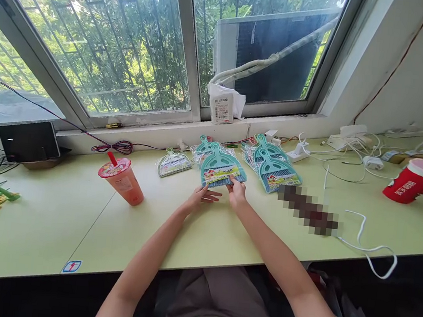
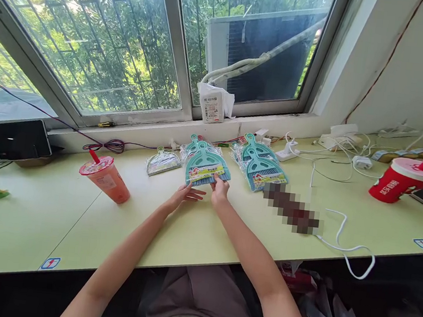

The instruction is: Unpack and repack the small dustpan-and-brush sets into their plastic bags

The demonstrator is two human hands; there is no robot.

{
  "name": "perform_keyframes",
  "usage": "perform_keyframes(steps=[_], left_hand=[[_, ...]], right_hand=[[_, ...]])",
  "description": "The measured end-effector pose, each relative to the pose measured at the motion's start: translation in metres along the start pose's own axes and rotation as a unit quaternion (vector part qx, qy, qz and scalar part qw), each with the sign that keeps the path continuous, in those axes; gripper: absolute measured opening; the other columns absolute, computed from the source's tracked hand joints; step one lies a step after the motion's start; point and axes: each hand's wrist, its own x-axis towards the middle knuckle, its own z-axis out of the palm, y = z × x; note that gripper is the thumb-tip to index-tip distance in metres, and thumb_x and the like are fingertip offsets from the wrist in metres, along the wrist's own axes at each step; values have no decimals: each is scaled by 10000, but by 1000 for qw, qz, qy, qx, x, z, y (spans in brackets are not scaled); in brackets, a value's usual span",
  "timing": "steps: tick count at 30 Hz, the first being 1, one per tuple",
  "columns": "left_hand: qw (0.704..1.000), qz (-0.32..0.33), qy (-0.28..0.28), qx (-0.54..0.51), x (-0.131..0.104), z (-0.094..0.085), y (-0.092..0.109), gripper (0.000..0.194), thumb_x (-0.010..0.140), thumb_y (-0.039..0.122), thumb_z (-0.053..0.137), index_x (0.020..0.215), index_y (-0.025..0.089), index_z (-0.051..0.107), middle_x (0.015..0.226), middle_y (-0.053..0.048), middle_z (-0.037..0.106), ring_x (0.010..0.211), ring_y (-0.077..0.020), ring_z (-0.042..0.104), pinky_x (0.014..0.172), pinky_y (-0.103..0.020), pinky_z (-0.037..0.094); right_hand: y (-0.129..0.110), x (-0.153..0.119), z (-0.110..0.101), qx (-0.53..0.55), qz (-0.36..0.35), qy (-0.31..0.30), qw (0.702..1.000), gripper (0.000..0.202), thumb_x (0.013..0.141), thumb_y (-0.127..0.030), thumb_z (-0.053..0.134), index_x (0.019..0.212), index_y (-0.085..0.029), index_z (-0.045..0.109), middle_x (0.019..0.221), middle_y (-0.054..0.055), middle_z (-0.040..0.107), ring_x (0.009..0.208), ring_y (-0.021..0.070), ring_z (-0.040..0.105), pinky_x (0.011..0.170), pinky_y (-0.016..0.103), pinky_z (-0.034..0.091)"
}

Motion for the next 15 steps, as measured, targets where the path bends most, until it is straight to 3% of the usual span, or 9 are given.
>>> perform_keyframes(steps=[2, 4, 7, 9, 13, 15], left_hand=[[997, -47, -64, 2, -8, -11, 13, 532, 799, 505, 641, 1212, 170, 608, 1141, -204, 670, 946, -293, 687, 856, -397, 496], [994, -82, -76, -21, -13, -26, 25, 537, 785, 459, 676, 1240, 185, 598, 1156, -205, 661, 1013, -302, 666, 892, -410, 487], [996, -14, 38, -82, -11, -45, 32, 578, 796, 471, 658, 1304, 226, 533, 1144, -160, 673, 1037, -258, 657, 905, -405, 495], [984, 51, 128, -110, -3, -49, 27, 590, 791, 498, 650, 1302, 238, 513, 1134, -120, 678, 997, -235, 667, 871, -391, 520], [953, 80, 269, -117, 16, -29, 2, 526, 683, 424, 777, 1106, 165, 600, 949, -82, 710, 887, -230, 685, 779, -328, 560], [948, 74, 289, -114, 20, -16, -7, 454, 668, 385, 798, 1015, 150, 622, 884, -68, 710, 865, -219, 685, 770, -307, 568]], right_hand=[[-4, 0, 1, 8, 4, -7, 1000, 193, 727, -143, 680, 907, -190, 633, 864, 24, 721, 875, 154, 693, 718, 217, 599], [-5, -1, 3, 12, 4, -24, 1000, 192, 715, -142, 693, 891, -189, 635, 855, 23, 721, 869, 158, 694, 729, 232, 601], [1, -5, 6, 7, 13, -54, 998, 177, 687, -127, 706, 840, -182, 632, 831, 23, 722, 841, 166, 697, 722, 259, 607], [9, -10, 8, -10, 25, -65, 997, 174, 661, -117, 717, 800, -176, 630, 798, 21, 721, 800, 169, 696, 695, 267, 607], [23, -23, 12, -24, 34, -80, 996, 158, 637, -121, 717, 755, -163, 621, 748, 18, 714, 732, 161, 686, 681, 271, 594], [22, -24, 13, -24, 27, -71, 997, 136, 655, -141, 696, 763, -163, 617, 744, 18, 712, 732, 164, 686, 689, 280, 587]])
